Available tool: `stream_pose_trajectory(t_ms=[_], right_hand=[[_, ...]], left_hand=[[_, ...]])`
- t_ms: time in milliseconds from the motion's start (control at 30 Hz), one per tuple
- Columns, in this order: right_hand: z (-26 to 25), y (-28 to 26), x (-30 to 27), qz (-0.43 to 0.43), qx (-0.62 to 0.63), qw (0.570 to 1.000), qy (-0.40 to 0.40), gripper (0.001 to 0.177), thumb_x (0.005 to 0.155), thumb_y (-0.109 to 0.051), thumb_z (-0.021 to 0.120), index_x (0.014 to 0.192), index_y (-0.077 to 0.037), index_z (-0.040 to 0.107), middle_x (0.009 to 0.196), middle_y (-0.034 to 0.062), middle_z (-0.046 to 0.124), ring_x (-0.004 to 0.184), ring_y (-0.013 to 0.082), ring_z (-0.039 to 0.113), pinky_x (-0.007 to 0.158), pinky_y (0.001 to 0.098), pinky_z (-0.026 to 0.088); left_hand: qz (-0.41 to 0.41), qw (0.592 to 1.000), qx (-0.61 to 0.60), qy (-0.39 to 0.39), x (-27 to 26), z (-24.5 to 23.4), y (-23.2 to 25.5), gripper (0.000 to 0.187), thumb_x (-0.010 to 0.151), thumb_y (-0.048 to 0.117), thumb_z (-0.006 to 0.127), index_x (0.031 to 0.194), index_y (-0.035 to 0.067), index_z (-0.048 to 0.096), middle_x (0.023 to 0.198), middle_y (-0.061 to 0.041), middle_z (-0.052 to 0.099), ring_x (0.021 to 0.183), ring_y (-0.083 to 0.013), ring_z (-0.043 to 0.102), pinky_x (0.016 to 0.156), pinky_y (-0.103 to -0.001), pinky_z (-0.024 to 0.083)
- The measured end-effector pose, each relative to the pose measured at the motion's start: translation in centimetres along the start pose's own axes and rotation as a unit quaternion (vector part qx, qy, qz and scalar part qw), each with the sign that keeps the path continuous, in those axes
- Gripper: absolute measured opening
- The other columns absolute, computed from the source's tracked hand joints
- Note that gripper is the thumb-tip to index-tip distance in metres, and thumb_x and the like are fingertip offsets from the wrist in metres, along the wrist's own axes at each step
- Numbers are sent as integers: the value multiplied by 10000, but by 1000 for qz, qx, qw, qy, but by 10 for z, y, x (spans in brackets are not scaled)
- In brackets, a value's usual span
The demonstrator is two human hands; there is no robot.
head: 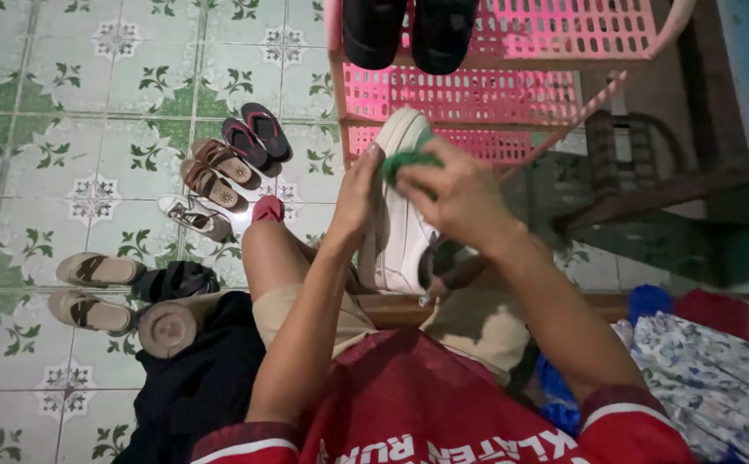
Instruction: The person sits on the floor and wipes a white sneaker with a green cloth. They rotate the shoe to clean the upper, sides, and sole, then place it on a pink plastic shoe rack.
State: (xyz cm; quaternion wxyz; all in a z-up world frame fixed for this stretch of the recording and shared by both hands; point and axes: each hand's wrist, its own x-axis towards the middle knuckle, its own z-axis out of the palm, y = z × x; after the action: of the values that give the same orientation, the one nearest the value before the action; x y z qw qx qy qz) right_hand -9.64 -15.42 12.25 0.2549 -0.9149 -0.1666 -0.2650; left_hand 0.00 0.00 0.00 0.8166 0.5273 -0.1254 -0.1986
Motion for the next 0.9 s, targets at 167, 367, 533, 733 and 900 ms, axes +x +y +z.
stream_pose_trajectory(t_ms=[167,367,533,733,900], right_hand=[[-3,11,14,65,-30,996,55,149,958,-187,776,1078,-100,767,1111,133,670,928,335,701,792,422,566],[12,-8,-8,-44,-26,994,-92,114,892,-218,773,954,-123,759,1053,94,678,895,311,707,723,414,568],[3,11,2,-27,-21,999,-37,128,898,-229,771,966,-121,754,1061,98,673,899,296,702,767,411,570],[7,84,6,164,172,971,40,174,1005,-211,716,1067,-48,715,1014,85,691,916,182,710,809,308,551],[58,127,-22,246,411,877,26,223,984,-220,677,1108,-40,719,1077,20,728,1006,104,663,923,269,512]], left_hand=[[18,999,-40,10,7,4,-9,533,1077,385,494,1392,-43,538,1354,-66,608,1261,-137,542,1116,-295,396],[-19,999,-1,38,11,-7,-10,479,1053,402,486,1289,3,604,1211,-57,654,1100,-134,591,988,-295,459],[-10,999,34,17,7,-3,-13,459,1100,396,499,1176,-37,635,1042,-42,627,952,-133,542,874,-308,464],[60,991,116,-16,-12,-6,-17,435,1120,359,453,1124,-26,656,1019,-13,635,955,-103,532,890,-264,444],[-25,996,-76,46,-4,-8,-9,340,983,308,393,1060,105,655,1046,64,668,1001,-59,581,929,-216,455]])
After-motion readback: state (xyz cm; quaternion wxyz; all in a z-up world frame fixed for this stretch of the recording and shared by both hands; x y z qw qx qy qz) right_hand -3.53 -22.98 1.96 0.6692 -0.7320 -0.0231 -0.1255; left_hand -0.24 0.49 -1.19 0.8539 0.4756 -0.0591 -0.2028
